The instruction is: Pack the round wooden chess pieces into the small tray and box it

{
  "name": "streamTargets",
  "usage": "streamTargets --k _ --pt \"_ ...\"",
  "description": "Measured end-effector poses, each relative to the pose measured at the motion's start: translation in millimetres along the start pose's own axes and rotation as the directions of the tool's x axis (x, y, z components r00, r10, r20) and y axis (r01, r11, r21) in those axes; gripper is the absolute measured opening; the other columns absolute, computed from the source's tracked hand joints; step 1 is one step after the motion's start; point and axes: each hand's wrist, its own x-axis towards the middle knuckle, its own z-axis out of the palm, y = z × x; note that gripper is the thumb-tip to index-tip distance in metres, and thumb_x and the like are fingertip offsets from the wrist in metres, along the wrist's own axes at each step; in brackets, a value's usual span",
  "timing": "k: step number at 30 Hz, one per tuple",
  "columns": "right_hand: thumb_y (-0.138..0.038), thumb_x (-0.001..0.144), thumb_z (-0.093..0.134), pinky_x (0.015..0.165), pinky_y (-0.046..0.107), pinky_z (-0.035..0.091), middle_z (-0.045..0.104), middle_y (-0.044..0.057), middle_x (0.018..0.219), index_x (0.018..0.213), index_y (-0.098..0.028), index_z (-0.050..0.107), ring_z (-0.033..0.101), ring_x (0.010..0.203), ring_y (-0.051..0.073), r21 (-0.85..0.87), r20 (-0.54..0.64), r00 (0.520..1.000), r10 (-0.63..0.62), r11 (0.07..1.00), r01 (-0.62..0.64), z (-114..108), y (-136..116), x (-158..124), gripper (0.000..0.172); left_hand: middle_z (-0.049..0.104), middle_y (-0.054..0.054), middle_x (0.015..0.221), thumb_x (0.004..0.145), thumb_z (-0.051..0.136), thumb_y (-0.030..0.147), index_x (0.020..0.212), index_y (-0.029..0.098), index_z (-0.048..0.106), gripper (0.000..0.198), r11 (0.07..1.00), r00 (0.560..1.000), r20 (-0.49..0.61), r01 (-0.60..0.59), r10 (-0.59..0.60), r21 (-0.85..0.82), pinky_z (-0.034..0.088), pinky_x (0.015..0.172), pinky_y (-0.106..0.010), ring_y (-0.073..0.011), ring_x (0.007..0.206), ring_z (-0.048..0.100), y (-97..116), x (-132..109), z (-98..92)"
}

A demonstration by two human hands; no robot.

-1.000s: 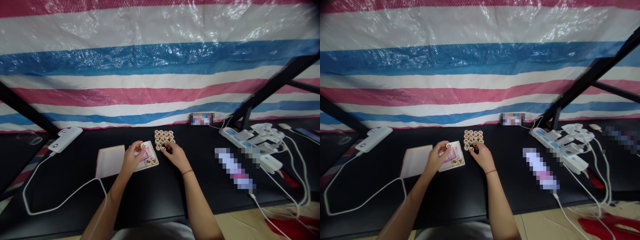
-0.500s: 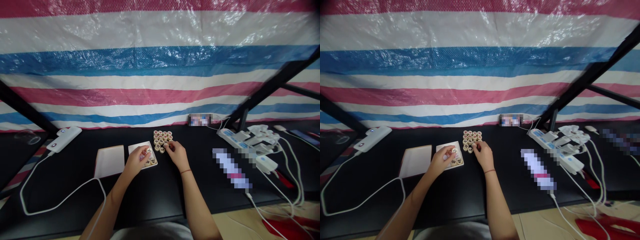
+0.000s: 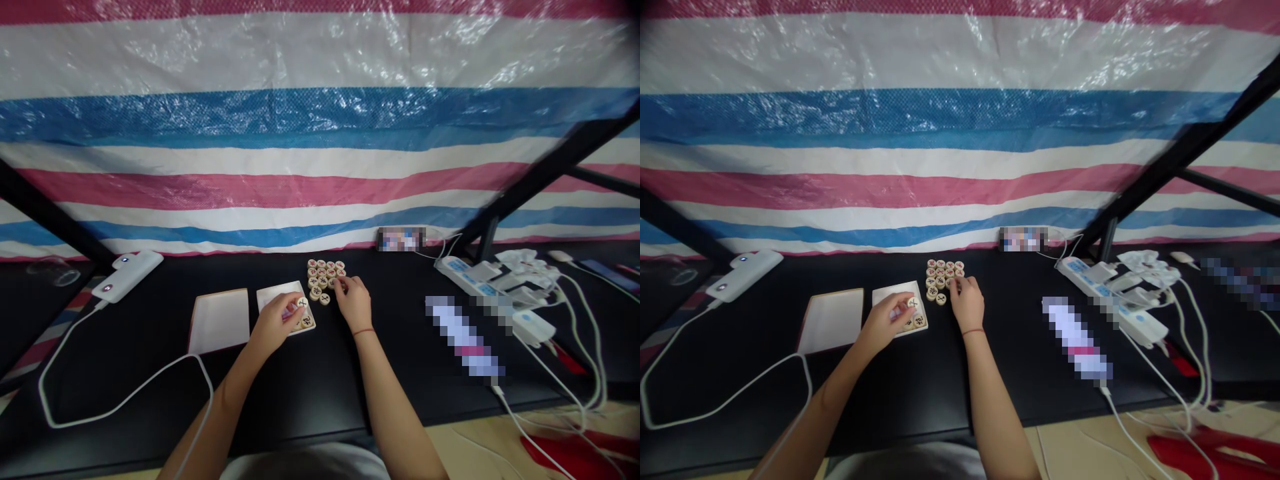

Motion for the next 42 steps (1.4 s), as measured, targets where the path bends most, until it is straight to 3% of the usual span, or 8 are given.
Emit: streamTargets --k 7,11,16,20,24,29,37,42 --pt "-0.025 0.087 0.046 0.065 0.027 0.043 0.061 0.008 0.09 0.092 -0.019 0.067 0.058 0.074 0.018 -0.001 -0.026 1.0 -0.005 1.0 0.005 -3 -5 -1 0.023 0.067 -0.003 0.089 0.086 0.056 0.03 0.108 0.02 0.062 0.024 1.0 1.0 0.007 -0.002 0.002 -0.003 0.05 0.083 -0.03 -0.015 0.081 0.063 1 -1 0.6" --pt "-0.02 0.083 0.045 0.066 0.028 0.045 0.06 0.007 0.082 0.086 -0.018 0.066 0.056 0.069 0.017 0.157 -0.048 0.996 -0.07 0.985 0.076 -12 -14 -8 0.022 0.068 -0.003 0.09 0.087 0.056 0.032 0.109 0.021 0.063 0.026 1.0 1.0 0.006 0.01 -0.01 0.006 0.051 0.084 -0.031 -0.0155 0.082 0.064 0 -1 2.1" --pt "-0.022 0.077 0.056 0.058 0.025 0.045 0.064 0.005 0.095 0.1 -0.021 0.065 0.049 0.056 0.01 0.49 0.244 0.905 -0.348 0.85 0.194 -18 -38 -25 0.024 0.069 -0.005 0.1 0.089 0.054 0.033 0.111 0.021 0.062 0.026 1.0 1.0 0.0 0.028 -0.028 0.006 0.052 0.085 -0.031 -0.0157 0.086 0.065 -6 -2 6.9" --pt "-0.024 0.079 0.058 0.058 0.023 0.045 0.064 0.003 0.091 0.1 -0.021 0.066 0.049 0.055 0.009 0.56 0.292 0.864 -0.41 0.806 0.193 -15 -50 -32 0.023 0.069 -0.007 0.109 0.091 0.051 0.034 0.11 0.02 0.063 0.026 1.0 1.0 0.004 0.024 -0.024 0.016 0.051 0.09 -0.033 -0.0186 0.097 0.065 -9 -2 9.0" --pt "-0.029 0.08 0.059 0.055 0.022 0.043 0.063 0.001 0.081 0.096 -0.02 0.065 0.048 0.054 0.009 0.522 0.273 0.903 -0.331 0.84 0.15 -16 -43 -30 0.019 0.069 -0.007 0.108 0.093 0.047 0.034 0.114 0.02 0.062 0.029 1.0 1.0 0.004 0.019 -0.019 0.012 0.052 0.09 -0.034 -0.0188 0.098 0.066 -5 -2 7.7" --pt "-0.026 0.076 0.058 0.058 0.023 0.042 0.057 -0.001 0.072 0.09 -0.019 0.062 0.047 0.056 0.011 0.325 0.027 0.995 -0.098 0.942 0.084 -18 -19 -27 0.017 0.07 -0.004 0.093 0.092 0.048 0.033 0.118 0.02 0.06 0.031 1.0 0.999 -0.043 0.028 -0.028 0.002 0.053 0.083 -0.03 -0.0152 0.083 0.066 -1 -2 5.1" --pt "-0.022 0.073 0.053 0.06 0.024 0.039 0.057 -0.001 0.074 0.083 -0.021 0.055 0.048 0.06 0.013 0.194 0.183 0.974 -0.137 0.976 0.1 -7 -6 -29 0.01 0.07 -0.005 0.093 0.09 0.051 0.029 0.114 0.02 0.062 0.028 1.0 0.993 -0.114 0.01 -0.01 0.001 0.053 0.082 -0.029 -0.015 0.081 0.067 0 -3 3.3" --pt "-0.026 0.076 0.052 0.059 0.025 0.037 0.059 0.0 0.079 0.085 -0.021 0.055 0.046 0.058 0.012 0.139 0.161 0.979 -0.125 0.985 0.103 -1 -5 -29 0.011 0.071 -0.004 0.092 0.089 0.051 0.029 0.112 0.021 0.062 0.027 1.0 0.993 -0.119 0.017 -0.018 -0.007 0.053 0.082 -0.028 -0.0151 0.082 0.068 -2 -2 2.8"
